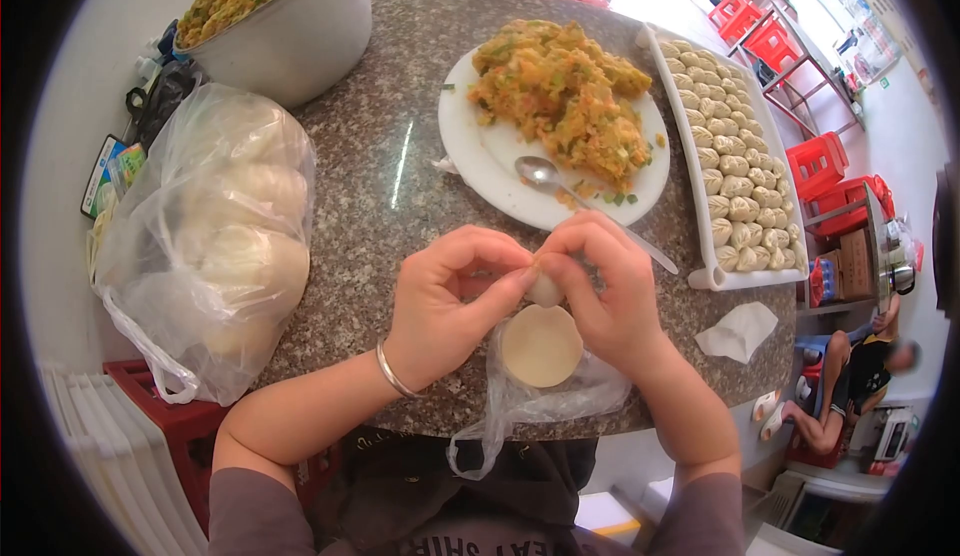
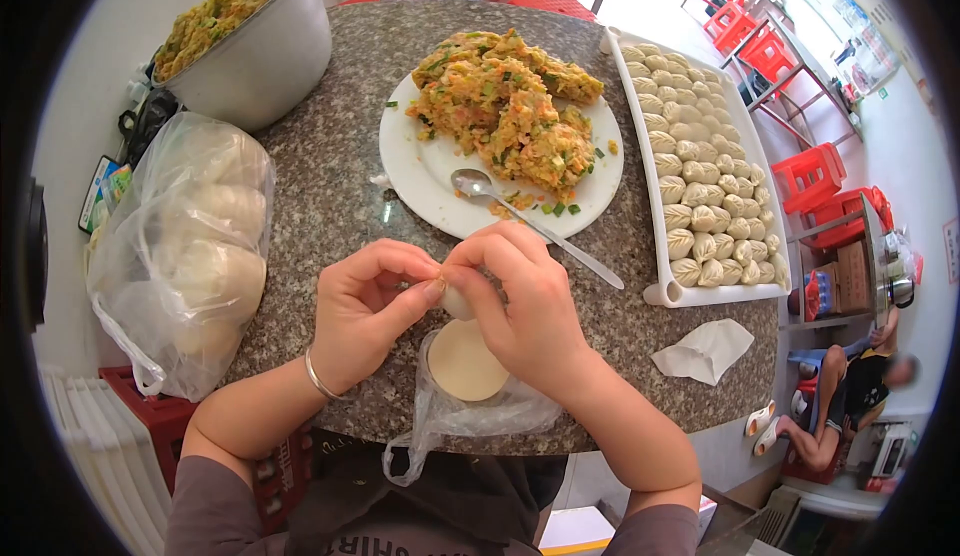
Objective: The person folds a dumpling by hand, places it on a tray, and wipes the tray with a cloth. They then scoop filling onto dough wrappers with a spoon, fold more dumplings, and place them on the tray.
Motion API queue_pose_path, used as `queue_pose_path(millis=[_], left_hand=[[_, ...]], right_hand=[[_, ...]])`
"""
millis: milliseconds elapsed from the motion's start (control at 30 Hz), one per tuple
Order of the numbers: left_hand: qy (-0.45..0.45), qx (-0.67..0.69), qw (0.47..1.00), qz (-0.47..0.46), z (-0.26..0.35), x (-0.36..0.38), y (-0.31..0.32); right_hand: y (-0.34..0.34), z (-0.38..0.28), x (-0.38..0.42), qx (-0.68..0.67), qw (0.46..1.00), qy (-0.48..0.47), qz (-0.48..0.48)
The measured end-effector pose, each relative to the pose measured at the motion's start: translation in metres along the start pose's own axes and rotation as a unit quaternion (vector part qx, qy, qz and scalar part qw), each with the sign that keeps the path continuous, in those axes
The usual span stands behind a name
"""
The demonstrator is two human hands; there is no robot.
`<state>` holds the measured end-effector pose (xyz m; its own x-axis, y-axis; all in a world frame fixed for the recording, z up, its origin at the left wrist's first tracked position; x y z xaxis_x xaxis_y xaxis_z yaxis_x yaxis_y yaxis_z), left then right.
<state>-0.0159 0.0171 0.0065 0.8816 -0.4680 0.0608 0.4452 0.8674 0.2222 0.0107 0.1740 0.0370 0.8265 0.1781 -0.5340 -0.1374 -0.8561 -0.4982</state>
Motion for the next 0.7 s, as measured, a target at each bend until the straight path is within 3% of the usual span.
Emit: queue_pose_path(millis=[167,233,333,633,700], left_hand=[[-0.018,0.092,0.996,-0.006,0.003,-0.003,0.003],[-0.141,0.248,0.954,-0.094,-0.008,-0.006,0.004],[-0.196,0.307,0.923,-0.128,-0.007,-0.002,0.007],[-0.153,0.257,0.951,-0.08,-0.006,-0.001,0.007],[-0.146,0.241,0.956,-0.076,-0.006,-0.001,0.006]], right_hand=[[0.003,0.003,0.005,-0.105,0.991,0.059,0.053],[0.005,0.005,0.006,-0.129,0.987,0.074,0.069],[0.006,0.003,0.004,-0.116,0.989,0.053,0.079],[0.005,0.0,0.002,-0.088,0.994,0.047,0.036],[0.006,-0.003,0.001,-0.03,0.999,-0.014,0.012]])
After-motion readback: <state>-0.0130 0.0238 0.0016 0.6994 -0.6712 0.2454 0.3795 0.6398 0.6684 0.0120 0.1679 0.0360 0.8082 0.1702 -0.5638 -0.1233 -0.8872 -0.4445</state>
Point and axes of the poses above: each hand's wrist, its own x-axis away from the middle knuckle, its own y-axis out of the palm, z = x × y, the point moved 3 cm from there along -x, towards the middle knuckle, and after that the axes turned 11 degrees about -y, right-handed, at the moved point
